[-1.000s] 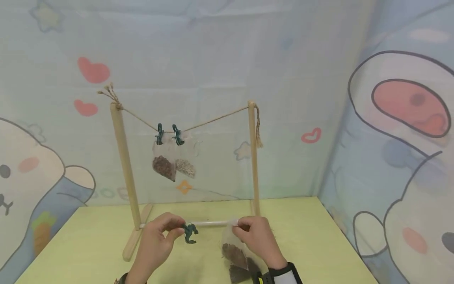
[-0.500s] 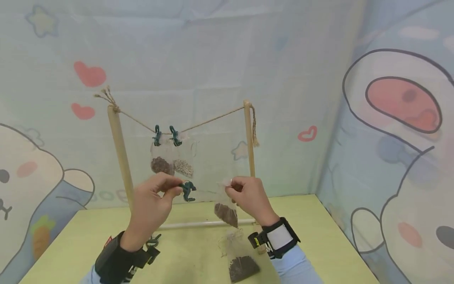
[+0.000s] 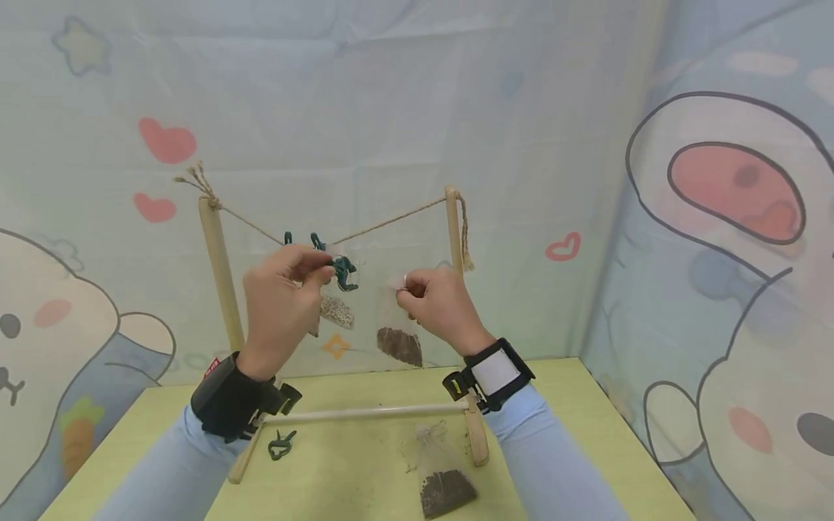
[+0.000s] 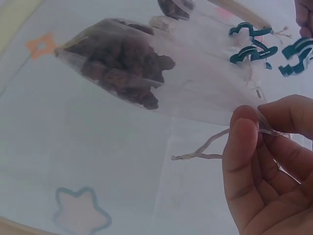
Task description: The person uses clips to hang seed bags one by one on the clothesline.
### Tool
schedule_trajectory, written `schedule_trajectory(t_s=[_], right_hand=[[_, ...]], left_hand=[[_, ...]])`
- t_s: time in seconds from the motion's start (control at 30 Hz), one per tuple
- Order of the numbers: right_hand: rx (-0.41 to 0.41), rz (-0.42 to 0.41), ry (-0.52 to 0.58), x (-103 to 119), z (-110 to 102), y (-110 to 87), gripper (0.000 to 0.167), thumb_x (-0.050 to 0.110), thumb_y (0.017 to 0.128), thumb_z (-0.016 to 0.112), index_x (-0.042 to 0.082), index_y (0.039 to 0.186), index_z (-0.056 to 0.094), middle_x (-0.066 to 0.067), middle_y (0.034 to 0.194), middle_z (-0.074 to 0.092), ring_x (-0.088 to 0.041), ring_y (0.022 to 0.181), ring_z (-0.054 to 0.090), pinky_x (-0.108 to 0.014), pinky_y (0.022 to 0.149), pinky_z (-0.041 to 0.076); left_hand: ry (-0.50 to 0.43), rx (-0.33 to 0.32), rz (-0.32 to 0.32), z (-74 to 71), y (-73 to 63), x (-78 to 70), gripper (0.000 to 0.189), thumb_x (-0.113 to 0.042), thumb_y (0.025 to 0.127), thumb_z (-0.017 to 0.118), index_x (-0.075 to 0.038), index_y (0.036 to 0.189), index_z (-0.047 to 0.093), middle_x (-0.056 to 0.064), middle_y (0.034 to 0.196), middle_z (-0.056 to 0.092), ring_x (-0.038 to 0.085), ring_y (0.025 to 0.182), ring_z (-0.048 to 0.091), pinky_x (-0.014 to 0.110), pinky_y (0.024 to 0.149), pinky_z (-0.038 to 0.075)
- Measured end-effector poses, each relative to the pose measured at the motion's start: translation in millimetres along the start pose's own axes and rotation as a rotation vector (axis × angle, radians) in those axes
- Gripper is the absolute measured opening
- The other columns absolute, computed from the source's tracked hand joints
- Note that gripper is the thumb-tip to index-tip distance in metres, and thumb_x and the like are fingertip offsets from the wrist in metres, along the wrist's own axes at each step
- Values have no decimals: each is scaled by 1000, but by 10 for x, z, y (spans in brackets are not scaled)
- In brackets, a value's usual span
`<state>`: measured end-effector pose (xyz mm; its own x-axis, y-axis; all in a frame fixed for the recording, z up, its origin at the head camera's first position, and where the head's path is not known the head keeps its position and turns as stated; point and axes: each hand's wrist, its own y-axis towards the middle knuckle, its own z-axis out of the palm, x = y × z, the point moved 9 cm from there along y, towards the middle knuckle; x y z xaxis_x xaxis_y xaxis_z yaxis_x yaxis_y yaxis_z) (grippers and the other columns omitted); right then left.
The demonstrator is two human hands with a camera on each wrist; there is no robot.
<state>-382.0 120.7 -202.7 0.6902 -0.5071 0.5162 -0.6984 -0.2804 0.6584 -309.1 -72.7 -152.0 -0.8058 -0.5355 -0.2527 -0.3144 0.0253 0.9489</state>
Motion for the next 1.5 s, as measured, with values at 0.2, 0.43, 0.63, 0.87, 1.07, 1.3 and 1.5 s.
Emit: schedule_trajectory(t_s=[0.2, 0.43, 0.63, 0.87, 1.07, 1.3, 1.5], right_hand=[[-24, 2, -5, 83, -29, 231, 18, 5, 97, 65, 2, 84, 76, -6, 67, 69, -14, 59, 64, -29, 57, 55], [-64, -26, -37, 118, -8, 396, 21, 5, 97, 64, 2, 79, 74, -8, 67, 71, -18, 58, 68, -29, 56, 56], [-69, -27, -35, 61, 69, 398, 20, 4, 95, 66, 1, 76, 73, -10, 68, 72, -19, 57, 68, -30, 56, 57], [-68, 6, -57, -37, 116, 372, 21, 6, 95, 68, 3, 75, 72, -9, 67, 72, -19, 57, 68, -26, 52, 52], [-82, 35, -65, -54, 118, 398, 22, 8, 96, 67, 3, 75, 73, -7, 68, 72, -19, 59, 68, -24, 52, 48], [-151, 43, -25, 15, 67, 502, 21, 10, 98, 67, 4, 82, 77, -7, 72, 74, -20, 66, 71, -28, 59, 53], [-146, 46, 97, 84, 112, 570, 17, 6, 99, 67, 0, 87, 78, -13, 78, 76, -25, 71, 76, -36, 71, 63]], left_hand=[[0, -65, -84, 25, 216, 151, 8, 3, 91, 75, 7, 98, 75, 20, 90, 74, 31, 72, 70, 36, 64, 52], [-1, -114, -184, 90, 335, 330, 8, 3, 91, 75, 7, 99, 77, 19, 90, 75, 32, 73, 71, 36, 65, 53], [6, -115, -203, 173, 334, 372, 9, 3, 93, 73, 8, 100, 76, 22, 92, 74, 35, 77, 69, 43, 67, 54], [25, -100, -250, 236, 286, 433, 10, 2, 95, 72, 8, 102, 76, 22, 92, 74, 34, 78, 70, 43, 68, 55], [27, -90, -264, 258, 293, 435, 10, 2, 94, 72, 8, 102, 77, 22, 92, 75, 34, 78, 71, 44, 70, 57], [9, -73, -291, 257, 339, 434, 9, 3, 94, 72, 7, 100, 78, 21, 89, 76, 33, 75, 71, 43, 67, 56], [-3, -29, -327, 315, 332, 467, 10, 4, 93, 72, 6, 100, 78, 20, 90, 76, 33, 75, 71, 42, 64, 55]])
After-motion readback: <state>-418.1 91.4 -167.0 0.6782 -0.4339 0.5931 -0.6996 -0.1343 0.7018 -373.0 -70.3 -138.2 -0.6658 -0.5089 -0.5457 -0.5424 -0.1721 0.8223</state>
